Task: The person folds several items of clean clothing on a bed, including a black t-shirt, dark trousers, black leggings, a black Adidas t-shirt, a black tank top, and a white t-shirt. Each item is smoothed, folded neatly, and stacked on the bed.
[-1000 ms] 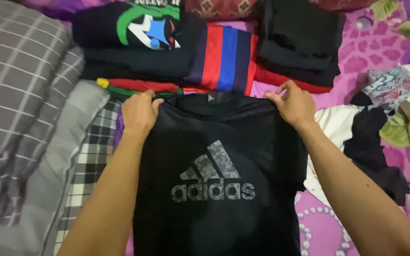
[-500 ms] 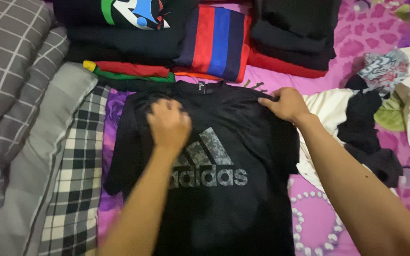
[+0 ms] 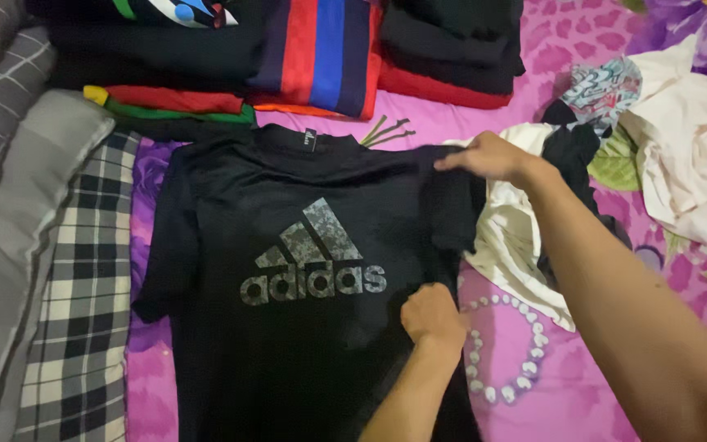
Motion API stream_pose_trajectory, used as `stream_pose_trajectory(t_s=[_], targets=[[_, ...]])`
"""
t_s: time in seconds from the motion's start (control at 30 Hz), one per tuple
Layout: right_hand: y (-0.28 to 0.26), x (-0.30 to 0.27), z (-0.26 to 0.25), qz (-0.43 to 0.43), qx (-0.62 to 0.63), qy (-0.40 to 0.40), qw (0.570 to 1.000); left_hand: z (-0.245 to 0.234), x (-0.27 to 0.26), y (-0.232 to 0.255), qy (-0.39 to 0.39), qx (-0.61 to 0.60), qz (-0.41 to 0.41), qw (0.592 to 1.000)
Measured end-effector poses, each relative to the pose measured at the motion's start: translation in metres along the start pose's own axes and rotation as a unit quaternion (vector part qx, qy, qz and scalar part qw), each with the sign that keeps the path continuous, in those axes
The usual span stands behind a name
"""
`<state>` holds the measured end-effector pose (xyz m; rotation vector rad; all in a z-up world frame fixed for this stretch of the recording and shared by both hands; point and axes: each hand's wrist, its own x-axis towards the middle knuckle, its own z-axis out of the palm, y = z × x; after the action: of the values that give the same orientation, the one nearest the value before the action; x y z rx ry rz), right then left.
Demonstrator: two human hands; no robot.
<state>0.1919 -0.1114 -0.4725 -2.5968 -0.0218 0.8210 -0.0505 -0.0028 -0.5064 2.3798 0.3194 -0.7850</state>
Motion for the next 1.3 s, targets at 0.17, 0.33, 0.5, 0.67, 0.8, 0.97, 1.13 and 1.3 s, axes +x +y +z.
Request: stream_pose_trajectory(t_s=[0.17, 0.33, 0.5, 0.67, 0.8, 0.97, 1.13, 1.3], targets=[[0.002, -0.028, -0.002, -0.043, 0.426, -0.1, 0.898, 0.037, 0.005, -0.012, 0.078, 0.022, 0.008, 0.997], [0.008, -0.035, 0.007, -0.078, 0.404, -0.135, 0.901, 0.04, 0.02, -0.042, 0.105, -0.201, -0.065, 0.972], [0.023, -0.015, 0.014, 0.036, -0.072, -0.107, 0.991, 0.021, 0.025, -0.057, 0.152, -0.337, -0.143, 0.918], [0.028, -0.015, 0.012, 0.014, 0.147, -0.062, 0.987, -0.014, 0.0, -0.069, 0.085, -0.37, -0.168, 0.91], [0.003, -0.033, 0.011, -0.116, 0.465, -0.182, 0.859, -0.034, -0.016, -0.089, 0.167, -0.415, -0.052, 0.893], [-0.071, -0.049, 0.021, -0.141, 0.5, -0.207, 0.829, -0.057, -0.024, -0.131, 0.169, -0.488, -0.052, 0.855], [-0.144, -0.04, 0.048, -0.161, 0.428, -0.163, 0.874, -0.087, -0.035, -0.181, 0.148, -0.546, -0.08, 0.821], [-0.205, -0.009, 0.087, -0.165, 0.397, -0.122, 0.895, -0.116, -0.048, -0.231, 0.178, -0.592, -0.085, 0.782]])
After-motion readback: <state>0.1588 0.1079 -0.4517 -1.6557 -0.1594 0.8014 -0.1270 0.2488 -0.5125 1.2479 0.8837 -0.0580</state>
